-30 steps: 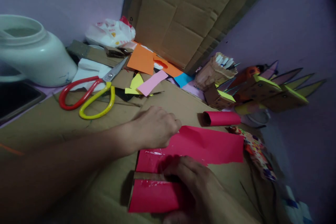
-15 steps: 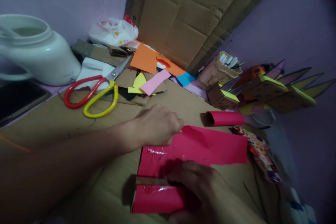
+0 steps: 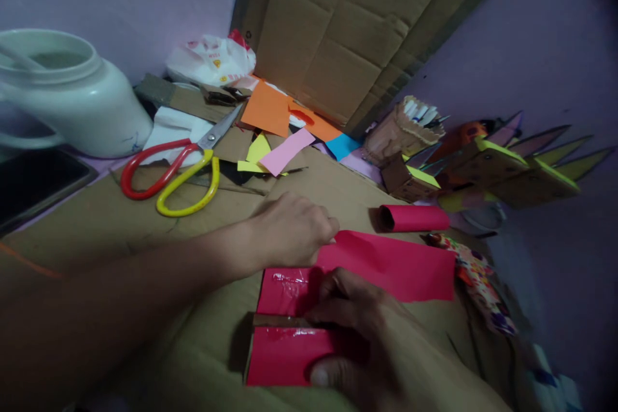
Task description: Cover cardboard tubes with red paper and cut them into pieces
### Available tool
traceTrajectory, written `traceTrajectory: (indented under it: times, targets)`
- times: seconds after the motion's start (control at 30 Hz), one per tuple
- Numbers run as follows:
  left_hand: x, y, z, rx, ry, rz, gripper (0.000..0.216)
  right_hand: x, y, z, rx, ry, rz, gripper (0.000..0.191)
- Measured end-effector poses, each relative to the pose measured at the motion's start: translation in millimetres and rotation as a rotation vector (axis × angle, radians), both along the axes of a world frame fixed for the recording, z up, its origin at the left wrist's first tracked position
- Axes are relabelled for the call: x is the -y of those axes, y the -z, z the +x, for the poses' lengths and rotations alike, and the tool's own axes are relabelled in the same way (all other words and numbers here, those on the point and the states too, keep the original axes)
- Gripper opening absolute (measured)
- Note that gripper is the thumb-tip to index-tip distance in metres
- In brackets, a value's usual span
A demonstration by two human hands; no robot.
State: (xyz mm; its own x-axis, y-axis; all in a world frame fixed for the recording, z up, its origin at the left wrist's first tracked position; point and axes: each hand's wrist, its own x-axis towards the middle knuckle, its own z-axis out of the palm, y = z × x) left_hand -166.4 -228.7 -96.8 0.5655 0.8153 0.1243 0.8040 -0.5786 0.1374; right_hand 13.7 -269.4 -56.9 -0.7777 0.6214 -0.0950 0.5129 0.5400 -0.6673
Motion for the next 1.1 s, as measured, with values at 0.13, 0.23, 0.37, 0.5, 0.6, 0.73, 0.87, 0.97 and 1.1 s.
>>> traceTrajectory:
  times: [0.13,0.23,0.37,0.5,0.6,0.73,0.87,0.97,1.1]
  targets:
    - [-0.7,0.4,-0.3,0.008,-0.006,-0.005,0.013,1.9,-6.5,0.5,-0.015,0.01,-0.076,0.024]
    - [-1.2,0.9,-0.8,0.005,-0.005,-0.022,0.013,0.3,-5.3,1.6,0.002,0.008,-0.144,0.017]
    - [-0.6,0.9,-1.7,0.012,-0.013,-0.02,0.014,-6.2,4.6,2.7,0.123,0.044,-0.316,0.032]
    - [-0.5,0.2,-2.0,0.018,-0.007,-0.023,0.016,-12.9,10.1,2.1,0.172,-0.049,-0.36,0.029]
    - [-1.2,0.5,-2.2,0.028,-0.003,-0.014,0.016,-16.1,7.1,0.3,0.18,-0.071,-0.322,0.029]
    - [-1.4,1.7,-2.8,0.049,-0.009,0.013,0.017,-18.5,3.8,-1.5,0.198,-0.08,-0.407,0.022]
    - [-0.1,3.0,-3.5,0.057,-0.021,0.017,0.018,-20.7,5.6,-0.4,0.223,-0.113,-0.47,0.018]
    - [0.8,3.9,-3.8,0.067,-0.039,0.016,0.018,-23.6,6.6,0.1,0.213,-0.111,-0.384,0.018]
    - [1.3,4.4,-3.9,0.073,-0.052,0.022,0.018,-31.6,4.1,-4.2,0.152,-0.175,-0.385,0.02]
